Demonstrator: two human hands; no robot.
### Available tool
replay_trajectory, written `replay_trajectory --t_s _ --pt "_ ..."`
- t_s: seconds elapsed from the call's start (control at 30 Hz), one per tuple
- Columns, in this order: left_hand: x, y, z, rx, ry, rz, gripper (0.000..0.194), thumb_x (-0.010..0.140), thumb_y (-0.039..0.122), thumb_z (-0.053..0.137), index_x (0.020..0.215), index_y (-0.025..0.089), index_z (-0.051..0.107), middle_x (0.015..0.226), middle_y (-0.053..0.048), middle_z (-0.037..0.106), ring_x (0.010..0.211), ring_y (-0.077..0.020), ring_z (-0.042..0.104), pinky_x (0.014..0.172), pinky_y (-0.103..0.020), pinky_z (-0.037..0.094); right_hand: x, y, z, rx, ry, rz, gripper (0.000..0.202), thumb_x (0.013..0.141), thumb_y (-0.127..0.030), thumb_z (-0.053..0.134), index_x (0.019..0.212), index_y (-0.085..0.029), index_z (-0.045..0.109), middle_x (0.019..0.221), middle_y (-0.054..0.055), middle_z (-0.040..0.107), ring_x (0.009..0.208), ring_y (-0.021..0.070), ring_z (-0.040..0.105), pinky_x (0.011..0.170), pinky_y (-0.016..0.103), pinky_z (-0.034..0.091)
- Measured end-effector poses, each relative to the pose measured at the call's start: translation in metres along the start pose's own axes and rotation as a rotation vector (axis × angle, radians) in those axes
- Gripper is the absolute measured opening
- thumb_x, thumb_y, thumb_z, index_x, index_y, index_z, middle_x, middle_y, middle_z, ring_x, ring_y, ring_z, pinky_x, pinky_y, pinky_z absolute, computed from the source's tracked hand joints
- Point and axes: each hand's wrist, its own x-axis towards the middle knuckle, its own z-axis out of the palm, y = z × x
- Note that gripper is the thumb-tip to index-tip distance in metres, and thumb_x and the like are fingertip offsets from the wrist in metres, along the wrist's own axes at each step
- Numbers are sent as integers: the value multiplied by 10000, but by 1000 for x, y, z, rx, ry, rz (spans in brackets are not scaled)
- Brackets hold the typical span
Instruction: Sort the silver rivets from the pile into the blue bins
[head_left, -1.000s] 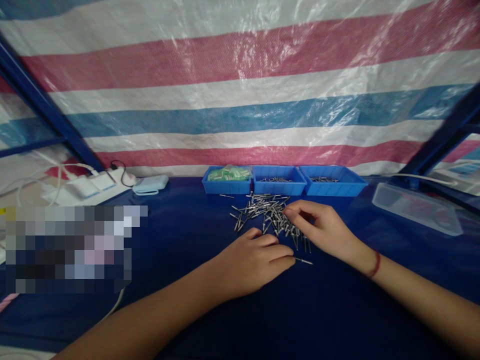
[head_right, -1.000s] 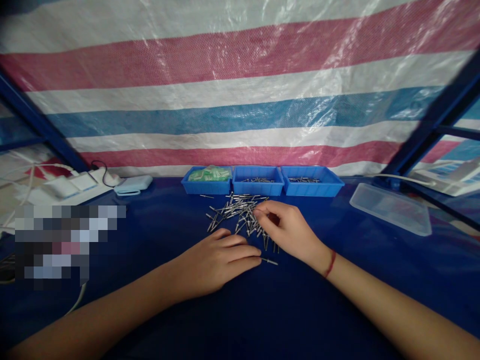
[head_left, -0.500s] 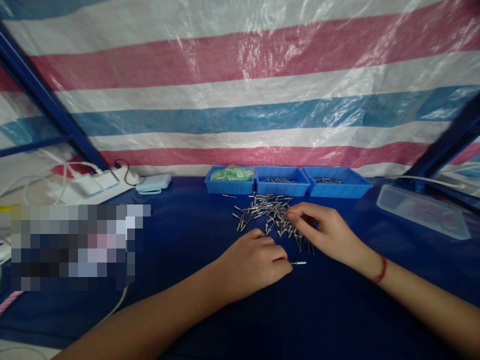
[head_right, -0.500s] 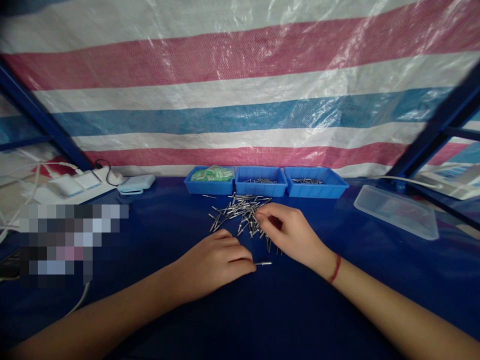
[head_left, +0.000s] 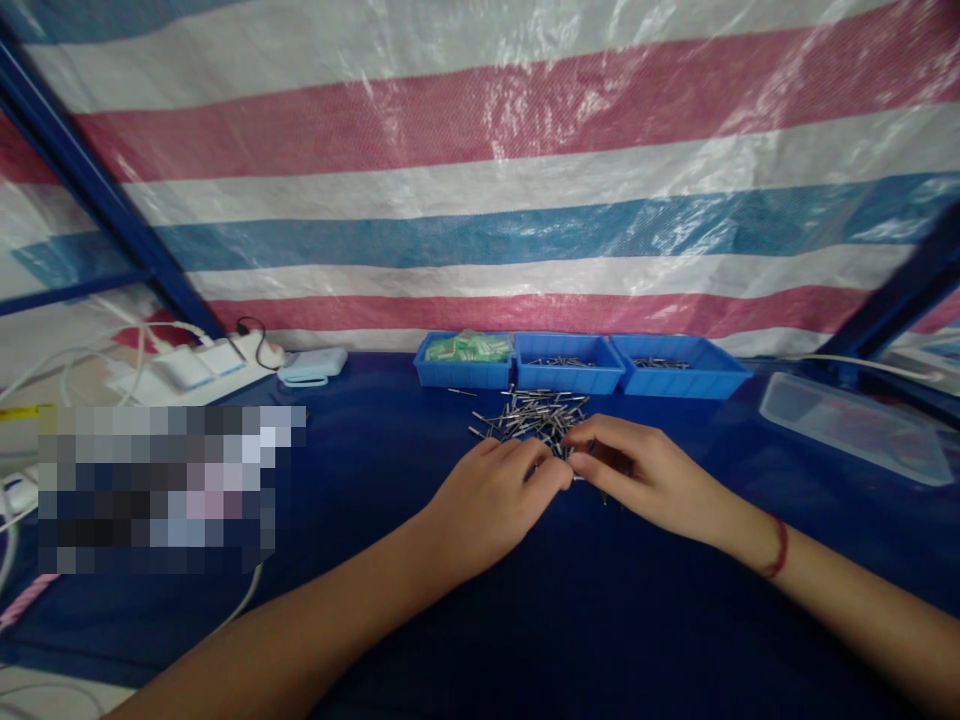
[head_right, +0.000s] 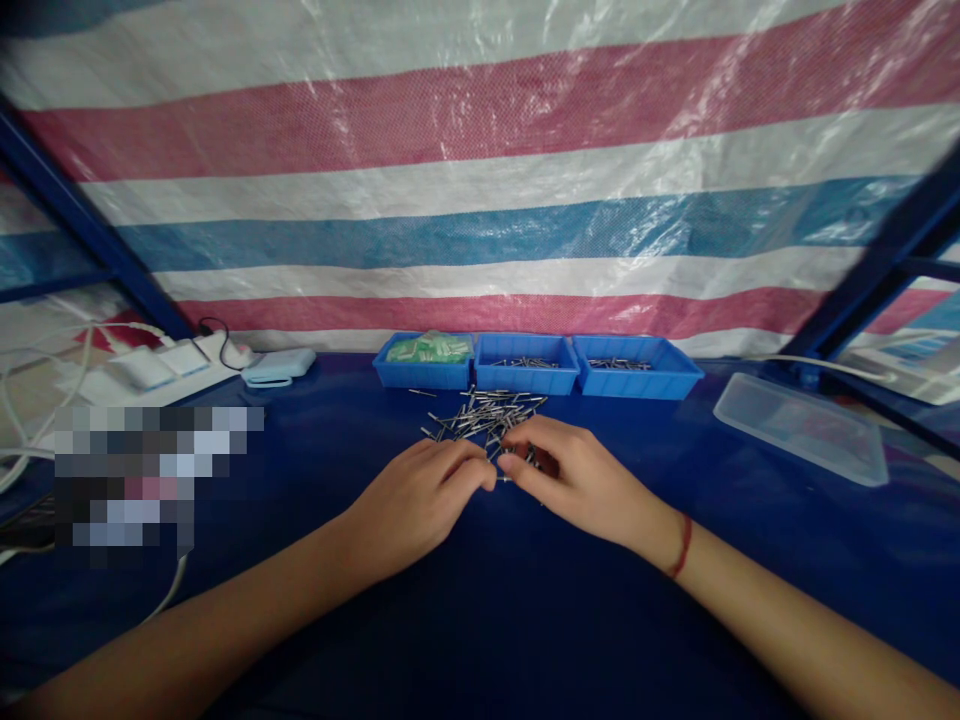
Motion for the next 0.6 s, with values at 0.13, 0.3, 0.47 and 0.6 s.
replay_trajectory --t_s 0.13,0.3,0.47,0.6 --pt "-1 -6 3 -132 -20 -118 205 901 64 344 976 171 502 910 -29 586 799 -162 575 706 -300 457 0 -4 3 4 -53 -21 190 885 -321 483 883 -194 624 778 31 635 643 134 561 584 262 442" --pt "-2 -4 7 -274 34 -220 206 909 94 339 1028 182 482 957 -44 582 848 -166 582 759 -316 480 -2 -10 4 26 -80 -28 199 891 -302 476 803 -196 619 707 12 608 603 121 534 571 253 422" --pt "0 -3 5 -530 201 -371 235 850 198 509 1082 177 477 921 -31 611 744 -129 580 710 -286 489 -3 -14 8 190 6 101 265 888 -366 467 730 -194 593 654 -7 560 597 121 507 536 235 408" --pt "3 -5 4 -645 237 -424 169 815 229 580 974 176 561 833 -8 621 679 -115 568 621 -249 470 -2 -16 9 310 -1 166 286 883 -391 470 733 -185 599 640 -12 541 581 111 485 520 226 395"
